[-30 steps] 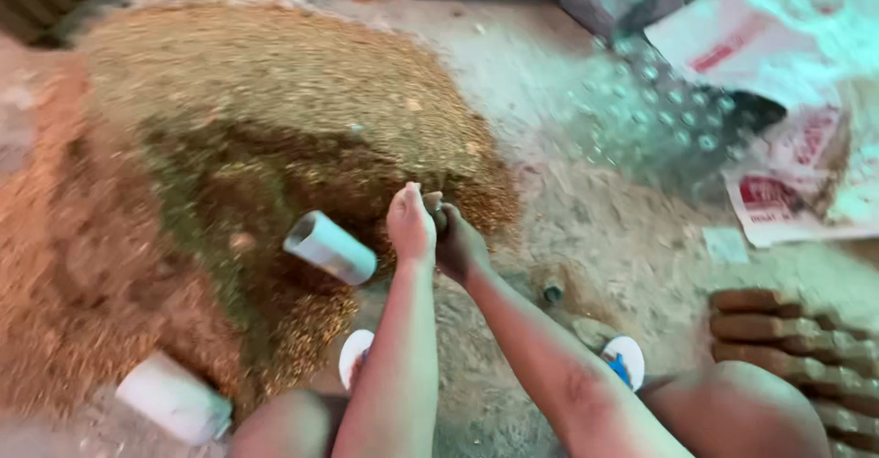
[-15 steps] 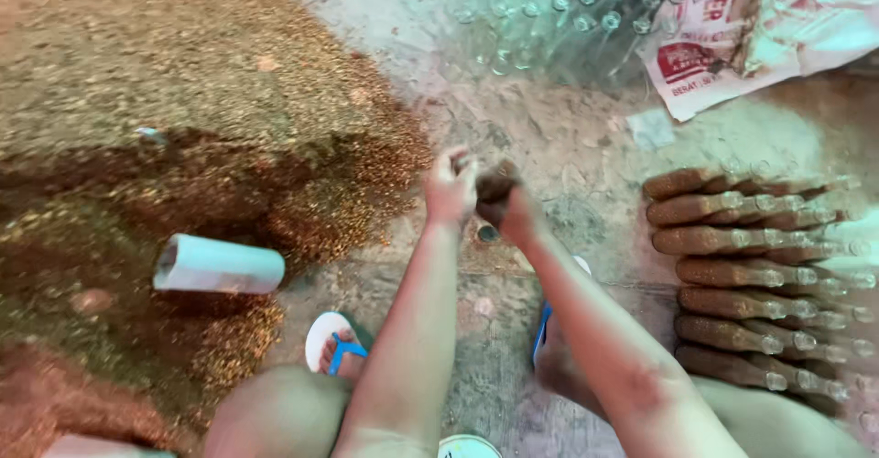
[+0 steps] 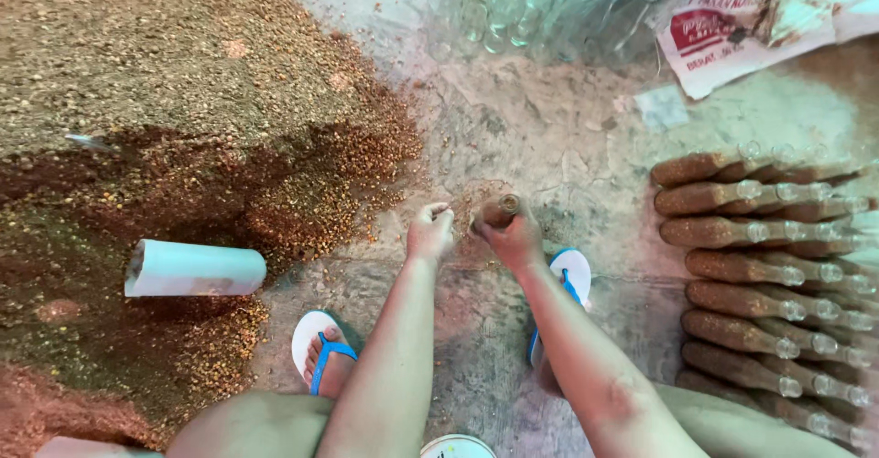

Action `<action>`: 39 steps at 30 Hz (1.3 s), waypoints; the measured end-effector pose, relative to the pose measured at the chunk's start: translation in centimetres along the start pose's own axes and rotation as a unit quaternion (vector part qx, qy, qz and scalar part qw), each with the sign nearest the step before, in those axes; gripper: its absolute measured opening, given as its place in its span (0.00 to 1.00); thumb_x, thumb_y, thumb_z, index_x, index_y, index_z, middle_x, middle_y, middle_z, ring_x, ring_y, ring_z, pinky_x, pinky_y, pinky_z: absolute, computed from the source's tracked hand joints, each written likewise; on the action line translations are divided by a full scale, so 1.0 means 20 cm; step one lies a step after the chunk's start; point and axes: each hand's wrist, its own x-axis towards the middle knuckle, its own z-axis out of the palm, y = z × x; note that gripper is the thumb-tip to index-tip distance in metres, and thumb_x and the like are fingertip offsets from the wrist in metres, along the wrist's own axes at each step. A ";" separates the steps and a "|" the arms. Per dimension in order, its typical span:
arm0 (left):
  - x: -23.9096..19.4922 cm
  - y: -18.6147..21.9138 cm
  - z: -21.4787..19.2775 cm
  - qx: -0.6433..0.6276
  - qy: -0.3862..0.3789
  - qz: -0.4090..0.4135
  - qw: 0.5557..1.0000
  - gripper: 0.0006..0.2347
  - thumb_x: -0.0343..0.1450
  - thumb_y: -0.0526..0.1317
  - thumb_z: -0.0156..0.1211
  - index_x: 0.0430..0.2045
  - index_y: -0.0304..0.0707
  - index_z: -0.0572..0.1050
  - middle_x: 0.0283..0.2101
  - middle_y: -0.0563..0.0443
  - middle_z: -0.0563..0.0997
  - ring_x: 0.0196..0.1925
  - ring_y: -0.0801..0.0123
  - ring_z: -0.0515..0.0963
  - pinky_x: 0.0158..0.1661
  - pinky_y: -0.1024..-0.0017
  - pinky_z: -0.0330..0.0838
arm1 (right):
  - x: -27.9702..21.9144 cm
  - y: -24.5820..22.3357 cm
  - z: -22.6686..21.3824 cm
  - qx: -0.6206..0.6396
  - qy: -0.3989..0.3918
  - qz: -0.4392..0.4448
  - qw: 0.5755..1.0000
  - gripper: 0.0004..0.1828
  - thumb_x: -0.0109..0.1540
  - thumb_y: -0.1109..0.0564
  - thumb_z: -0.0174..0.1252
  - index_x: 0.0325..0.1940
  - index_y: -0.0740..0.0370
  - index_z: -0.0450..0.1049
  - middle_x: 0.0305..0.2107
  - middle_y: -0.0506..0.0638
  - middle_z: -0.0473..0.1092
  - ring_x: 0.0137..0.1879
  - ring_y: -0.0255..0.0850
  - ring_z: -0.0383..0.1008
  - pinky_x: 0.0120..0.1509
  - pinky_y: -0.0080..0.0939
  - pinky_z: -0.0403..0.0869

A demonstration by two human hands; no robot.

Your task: The person scoops grain from a large pile on the floor into a plastic bottle using a small white cup. They then use a thin metal rod to push the grain down inside the bottle. This process is repeated for multiple bottles.

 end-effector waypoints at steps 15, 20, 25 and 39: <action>-0.38 0.36 0.12 0.065 -0.071 -0.027 0.995 0.24 0.73 0.63 0.47 0.52 0.50 0.79 0.49 0.49 0.85 0.58 0.57 0.81 0.59 0.61 0.72 | -0.03 0.35 0.15 -0.070 0.036 0.015 0.997 0.39 0.42 0.57 0.77 0.56 0.43 0.74 0.40 0.48 0.77 0.53 0.46 0.79 0.59 0.45 0.75; -0.12 0.12 0.16 0.015 -0.084 -0.054 0.995 0.23 0.74 0.64 0.46 0.53 0.53 0.76 0.52 0.46 0.84 0.55 0.58 0.83 0.46 0.60 0.79 | 0.00 0.34 0.12 0.254 0.014 0.118 0.960 0.35 0.40 0.75 0.72 0.50 0.58 0.77 0.37 0.50 0.75 0.47 0.43 0.78 0.56 0.49 0.80; 0.00 0.02 0.17 -0.014 -0.096 -0.067 0.993 0.24 0.76 0.63 0.46 0.56 0.51 0.74 0.57 0.39 0.81 0.58 0.49 0.81 0.44 0.55 0.78 | -0.02 -0.08 0.04 0.247 0.077 0.151 0.954 0.18 0.50 0.66 0.69 0.44 0.70 0.80 0.37 0.62 0.78 0.48 0.49 0.80 0.62 0.56 0.78; -0.26 0.29 0.15 -0.047 -0.123 -0.093 0.987 0.26 0.76 0.66 0.39 0.60 0.52 0.70 0.63 0.39 0.77 0.65 0.45 0.75 0.50 0.53 0.74 | 0.04 0.27 0.10 0.130 0.051 0.077 0.987 0.36 0.45 0.65 0.75 0.57 0.57 0.75 0.40 0.53 0.76 0.52 0.44 0.77 0.60 0.47 0.75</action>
